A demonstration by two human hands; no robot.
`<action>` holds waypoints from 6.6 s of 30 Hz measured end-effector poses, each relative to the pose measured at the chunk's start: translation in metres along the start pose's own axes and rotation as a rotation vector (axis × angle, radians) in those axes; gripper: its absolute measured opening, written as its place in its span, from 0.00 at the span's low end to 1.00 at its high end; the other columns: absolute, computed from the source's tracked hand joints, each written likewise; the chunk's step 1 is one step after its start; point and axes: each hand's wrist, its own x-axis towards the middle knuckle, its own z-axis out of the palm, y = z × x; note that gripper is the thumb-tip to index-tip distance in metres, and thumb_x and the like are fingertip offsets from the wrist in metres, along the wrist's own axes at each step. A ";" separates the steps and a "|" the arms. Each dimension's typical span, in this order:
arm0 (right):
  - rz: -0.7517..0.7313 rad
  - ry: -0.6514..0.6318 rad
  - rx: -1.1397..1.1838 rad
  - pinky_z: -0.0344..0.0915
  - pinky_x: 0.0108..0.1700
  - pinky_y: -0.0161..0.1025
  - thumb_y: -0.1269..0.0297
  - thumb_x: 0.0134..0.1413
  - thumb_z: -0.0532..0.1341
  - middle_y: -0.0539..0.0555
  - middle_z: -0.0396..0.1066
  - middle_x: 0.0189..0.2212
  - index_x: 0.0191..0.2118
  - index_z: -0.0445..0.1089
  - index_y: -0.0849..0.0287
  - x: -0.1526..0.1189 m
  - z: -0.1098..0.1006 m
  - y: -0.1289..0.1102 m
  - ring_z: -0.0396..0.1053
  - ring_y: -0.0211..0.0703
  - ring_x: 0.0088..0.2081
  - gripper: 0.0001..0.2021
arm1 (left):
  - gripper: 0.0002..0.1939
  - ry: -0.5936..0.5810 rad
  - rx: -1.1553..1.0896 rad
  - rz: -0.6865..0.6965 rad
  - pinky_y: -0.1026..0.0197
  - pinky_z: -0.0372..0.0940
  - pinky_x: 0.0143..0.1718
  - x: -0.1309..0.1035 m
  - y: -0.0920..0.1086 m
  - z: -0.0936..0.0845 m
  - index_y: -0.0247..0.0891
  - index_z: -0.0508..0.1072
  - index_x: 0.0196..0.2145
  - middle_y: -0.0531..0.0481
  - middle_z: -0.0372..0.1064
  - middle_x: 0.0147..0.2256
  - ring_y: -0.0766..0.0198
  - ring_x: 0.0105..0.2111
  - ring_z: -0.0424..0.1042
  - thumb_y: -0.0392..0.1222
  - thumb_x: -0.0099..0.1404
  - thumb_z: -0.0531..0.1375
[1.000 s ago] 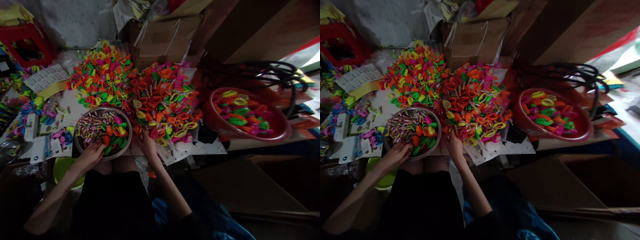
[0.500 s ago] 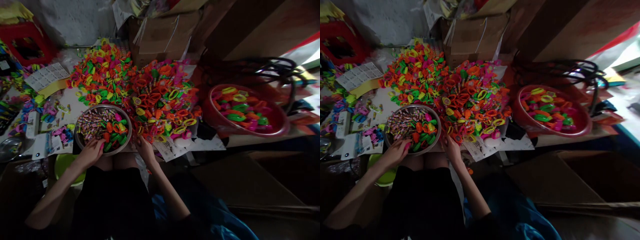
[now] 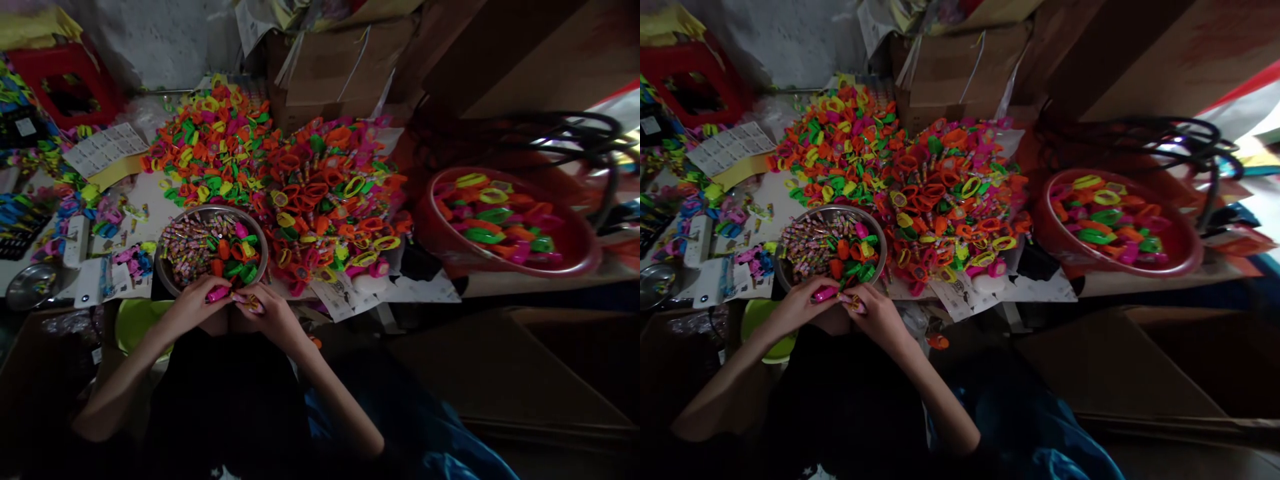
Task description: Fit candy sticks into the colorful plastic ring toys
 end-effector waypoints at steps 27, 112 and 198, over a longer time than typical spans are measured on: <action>-0.217 -0.088 -0.445 0.66 0.38 0.28 0.79 0.52 0.53 0.50 0.70 0.34 0.43 0.66 0.59 0.000 -0.017 -0.015 0.70 0.34 0.37 0.14 | 0.19 -0.067 0.150 0.102 0.58 0.63 0.51 -0.012 0.007 0.012 0.36 0.65 0.53 0.45 0.67 0.45 0.62 0.47 0.66 0.46 0.70 0.48; 0.016 0.092 -0.038 0.66 0.35 0.25 0.65 0.55 0.58 0.52 0.74 0.33 0.38 0.67 0.61 -0.029 0.004 0.006 0.72 0.32 0.33 0.06 | 0.09 -0.106 0.206 0.229 0.58 0.62 0.44 -0.014 0.012 0.017 0.35 0.61 0.40 0.47 0.65 0.37 0.61 0.41 0.64 0.44 0.71 0.47; 0.028 -0.216 -0.398 0.59 0.31 0.29 0.56 0.61 0.51 0.55 0.74 0.31 0.39 0.69 0.60 -0.003 -0.014 -0.016 0.72 0.37 0.31 0.15 | 0.11 0.024 0.522 0.303 0.58 0.53 0.45 -0.010 0.011 0.004 0.35 0.66 0.44 0.47 0.67 0.37 0.62 0.39 0.63 0.41 0.71 0.49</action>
